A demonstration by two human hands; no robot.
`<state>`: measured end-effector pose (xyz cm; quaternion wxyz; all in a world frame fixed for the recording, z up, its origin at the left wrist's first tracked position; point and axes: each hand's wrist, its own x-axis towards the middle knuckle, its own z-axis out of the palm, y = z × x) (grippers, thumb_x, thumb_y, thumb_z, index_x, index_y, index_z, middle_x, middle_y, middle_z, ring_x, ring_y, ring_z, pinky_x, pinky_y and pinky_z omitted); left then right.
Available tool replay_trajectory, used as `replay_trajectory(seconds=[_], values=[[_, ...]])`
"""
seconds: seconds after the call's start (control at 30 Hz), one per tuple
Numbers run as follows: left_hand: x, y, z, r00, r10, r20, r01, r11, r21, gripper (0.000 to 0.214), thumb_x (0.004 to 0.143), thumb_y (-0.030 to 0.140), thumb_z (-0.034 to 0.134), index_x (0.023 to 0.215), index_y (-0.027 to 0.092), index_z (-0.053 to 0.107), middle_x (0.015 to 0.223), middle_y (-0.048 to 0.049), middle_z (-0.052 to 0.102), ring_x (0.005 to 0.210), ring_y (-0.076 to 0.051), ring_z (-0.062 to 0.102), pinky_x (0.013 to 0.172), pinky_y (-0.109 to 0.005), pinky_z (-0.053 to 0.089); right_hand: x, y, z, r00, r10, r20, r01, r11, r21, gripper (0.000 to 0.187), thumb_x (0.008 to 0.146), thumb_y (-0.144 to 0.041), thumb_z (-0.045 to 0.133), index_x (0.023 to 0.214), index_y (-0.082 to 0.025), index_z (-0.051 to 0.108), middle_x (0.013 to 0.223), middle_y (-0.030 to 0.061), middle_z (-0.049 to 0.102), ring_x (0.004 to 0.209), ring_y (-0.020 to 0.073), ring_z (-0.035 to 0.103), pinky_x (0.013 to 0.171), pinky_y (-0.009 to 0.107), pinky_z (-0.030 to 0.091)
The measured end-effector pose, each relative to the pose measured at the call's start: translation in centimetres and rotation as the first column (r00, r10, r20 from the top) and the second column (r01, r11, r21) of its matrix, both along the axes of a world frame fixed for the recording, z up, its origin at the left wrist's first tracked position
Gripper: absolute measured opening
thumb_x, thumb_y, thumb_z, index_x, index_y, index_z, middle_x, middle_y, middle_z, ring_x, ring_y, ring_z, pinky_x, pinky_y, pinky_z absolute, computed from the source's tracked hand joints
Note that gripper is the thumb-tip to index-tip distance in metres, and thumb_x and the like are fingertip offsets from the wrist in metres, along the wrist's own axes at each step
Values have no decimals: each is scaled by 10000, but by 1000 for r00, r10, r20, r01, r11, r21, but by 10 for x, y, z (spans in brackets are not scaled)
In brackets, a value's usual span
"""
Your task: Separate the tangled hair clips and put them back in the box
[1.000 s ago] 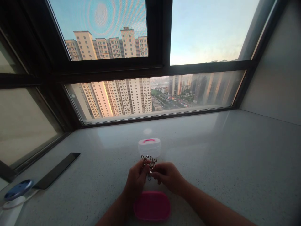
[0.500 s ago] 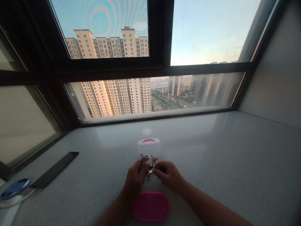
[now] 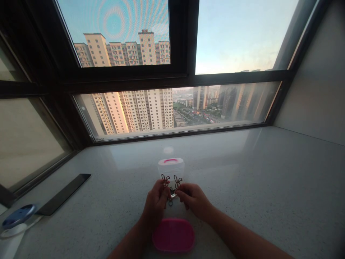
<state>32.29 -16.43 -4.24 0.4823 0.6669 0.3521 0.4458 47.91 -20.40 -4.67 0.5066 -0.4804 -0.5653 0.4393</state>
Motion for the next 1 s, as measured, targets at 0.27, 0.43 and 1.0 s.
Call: replay_trajectory(seconds=[0.27,0.43,1.0], values=[[0,0,-1,1000,5,-12,-4,1000,26,286,833,398,490,1001,167,508,590,47,543,367,-49,361,371,-161,274,1,1,-2,1000,12,-1,-12,1000,-6,273,805,-400,573,715,-142,585,555,-41,488,382,57,410,362,170,316],[-2,2,-1,999,11,-49,-8,999,49,266,847,381,474,1015,175,489,594,47,553,367,-51,365,374,-159,274,2,2,-2,1000,10,9,-10,1000,-9,267,816,-387,555,751,-133,606,552,-41,480,379,57,414,364,169,327],[-1,1,-1,998,13,-69,-8,998,67,255,814,393,516,937,170,529,597,22,603,434,-90,462,444,-193,347,0,1,-2,1000,12,-18,-11,1000,21,218,851,-352,502,828,-147,570,482,-72,437,367,66,391,366,169,335]])
